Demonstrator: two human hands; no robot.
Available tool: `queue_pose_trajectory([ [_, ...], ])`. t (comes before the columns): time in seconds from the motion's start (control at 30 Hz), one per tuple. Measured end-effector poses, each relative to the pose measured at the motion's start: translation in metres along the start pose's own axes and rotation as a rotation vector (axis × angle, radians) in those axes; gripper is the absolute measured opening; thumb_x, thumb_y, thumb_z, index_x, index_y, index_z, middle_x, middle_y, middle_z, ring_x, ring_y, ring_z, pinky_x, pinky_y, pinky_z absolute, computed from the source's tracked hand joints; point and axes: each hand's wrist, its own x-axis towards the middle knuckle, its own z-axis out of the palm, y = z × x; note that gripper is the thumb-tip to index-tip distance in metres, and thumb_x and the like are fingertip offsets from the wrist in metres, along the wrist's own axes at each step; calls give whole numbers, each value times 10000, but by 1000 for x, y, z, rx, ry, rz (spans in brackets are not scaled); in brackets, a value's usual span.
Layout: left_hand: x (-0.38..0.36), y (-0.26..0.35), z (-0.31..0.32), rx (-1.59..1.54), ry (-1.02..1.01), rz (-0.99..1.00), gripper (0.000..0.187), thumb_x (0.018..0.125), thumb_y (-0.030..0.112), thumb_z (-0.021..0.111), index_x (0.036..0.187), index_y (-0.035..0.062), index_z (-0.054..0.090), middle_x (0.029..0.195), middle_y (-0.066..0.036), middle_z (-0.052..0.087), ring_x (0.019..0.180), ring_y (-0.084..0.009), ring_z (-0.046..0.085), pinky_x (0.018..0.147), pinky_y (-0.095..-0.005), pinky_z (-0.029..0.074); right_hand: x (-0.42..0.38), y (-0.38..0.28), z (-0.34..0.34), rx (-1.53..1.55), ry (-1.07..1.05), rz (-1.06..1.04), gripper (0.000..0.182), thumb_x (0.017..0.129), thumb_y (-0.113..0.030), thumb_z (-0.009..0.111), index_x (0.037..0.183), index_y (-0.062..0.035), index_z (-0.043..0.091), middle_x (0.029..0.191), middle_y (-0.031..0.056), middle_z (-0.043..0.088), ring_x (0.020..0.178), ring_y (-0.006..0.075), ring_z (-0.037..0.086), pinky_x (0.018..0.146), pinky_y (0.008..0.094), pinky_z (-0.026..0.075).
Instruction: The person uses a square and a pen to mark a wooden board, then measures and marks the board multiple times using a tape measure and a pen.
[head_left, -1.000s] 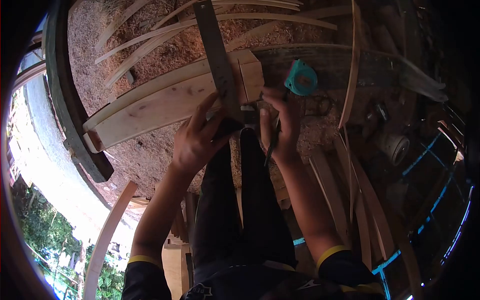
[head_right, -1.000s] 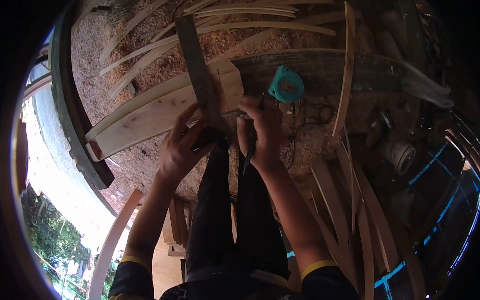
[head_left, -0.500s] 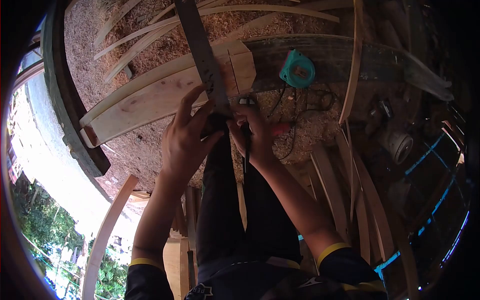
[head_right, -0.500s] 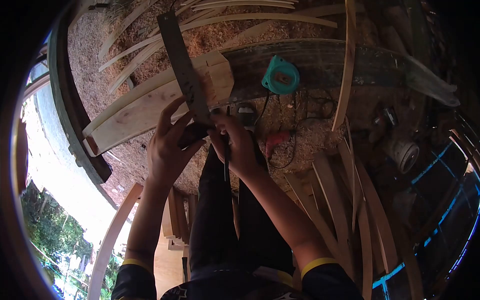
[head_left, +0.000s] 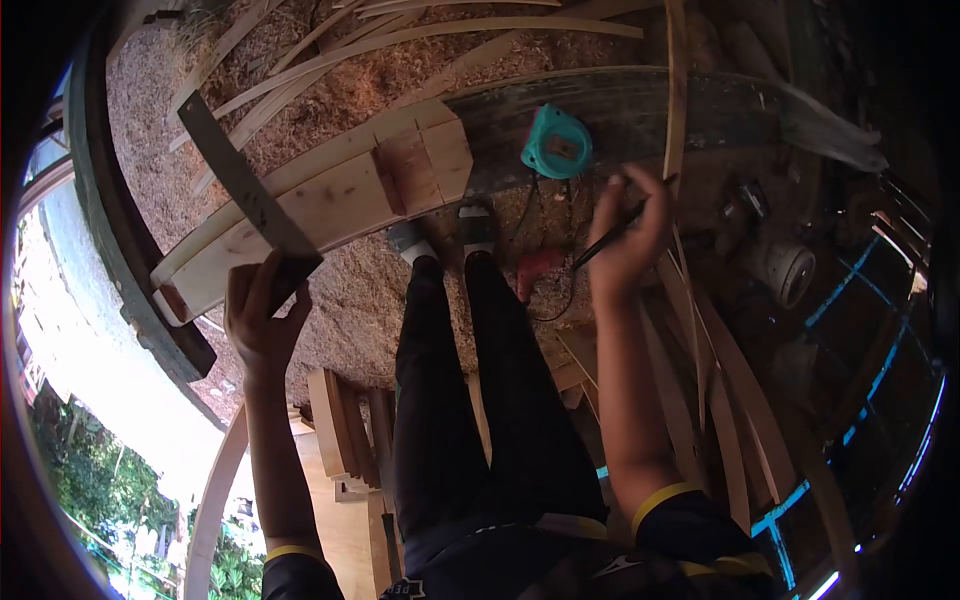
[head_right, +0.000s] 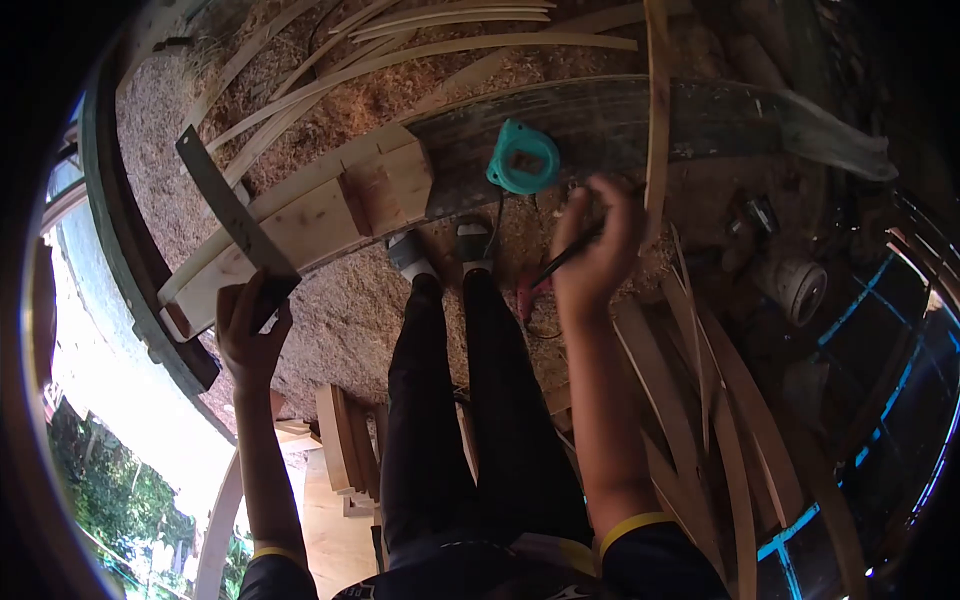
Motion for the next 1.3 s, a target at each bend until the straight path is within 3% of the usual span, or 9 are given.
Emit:
queue_pose_trajectory([
  [0.13,-10,-21,1,107,21,67,573,749,10,880,1307,82,768,1055,-101,684,954,-285,680,870,-442,579,29,67,-14,-357,31,40,267,995,-107,756,1227,-20,658,1087,147,731,1001,339,718,868,476,564],
  [0.23,-12,-26,2,145,42,4,581,736,86,907,1299,84,760,1077,-89,690,987,-309,666,905,-466,551,29,91,-16,-276,-99,252,309,1007,-132,767,1263,-13,640,1061,165,725,940,332,729,834,444,575],
  [0.37,-4,-12,-10,129,-26,-10,607,784,157,923,1339,65,696,1248,-132,675,1156,-355,639,1026,-516,503,16,87,-15,-112,-46,79,337,1021,-134,753,1297,1,616,1019,157,716,876,290,721,807,395,580],
  [0.5,13,4,-12,-3,26,14,501,912,101,795,1389,26,661,1371,-196,662,1244,-399,632,1077,-523,493,-15,-26,-25,227,-121,335,334,1012,-97,734,1290,20,590,1038,134,678,888,242,683,814,391,558],
  [0.67,50,32,17,-170,93,51,560,1005,186,703,1506,-17,556,1407,-221,654,1295,-418,616,1133,-532,463,-79,-121,4,417,-401,80,431,948,-83,808,1311,-6,590,1106,161,632,962,276,652,829,399,531],
  [0.83,91,39,46,-107,60,221,648,1019,337,705,1566,37,530,1401,-211,655,1305,-415,619,1115,-530,456,-123,-134,48,477,-463,133,459,937,-46,831,1326,2,592,1131,164,637,963,282,676,831,382,544],
  [1.03,120,37,72,-142,7,235,694,961,394,775,1576,148,567,1321,-99,705,1217,-339,680,1066,-504,486,-126,-130,55,515,-426,200,433,958,-61,817,1317,24,590,1152,177,666,1005,291,691,879,373,551],
  [1.23,120,41,82,-112,21,124,688,915,421,820,1559,302,613,1259,-67,728,1123,-321,719,1013,-502,519,-120,-136,52,479,-397,211,412,961,-61,815,1297,37,598,1165,187,670,1076,308,686,955,402,534],
  [1.3,120,42,81,-112,5,98,685,911,425,822,1554,307,618,1253,-61,731,1125,-318,718,1011,-500,519,-117,-135,55,492,-357,186,421,951,-52,818,1304,26,603,1147,194,665,1058,329,690,929,416,541],
])
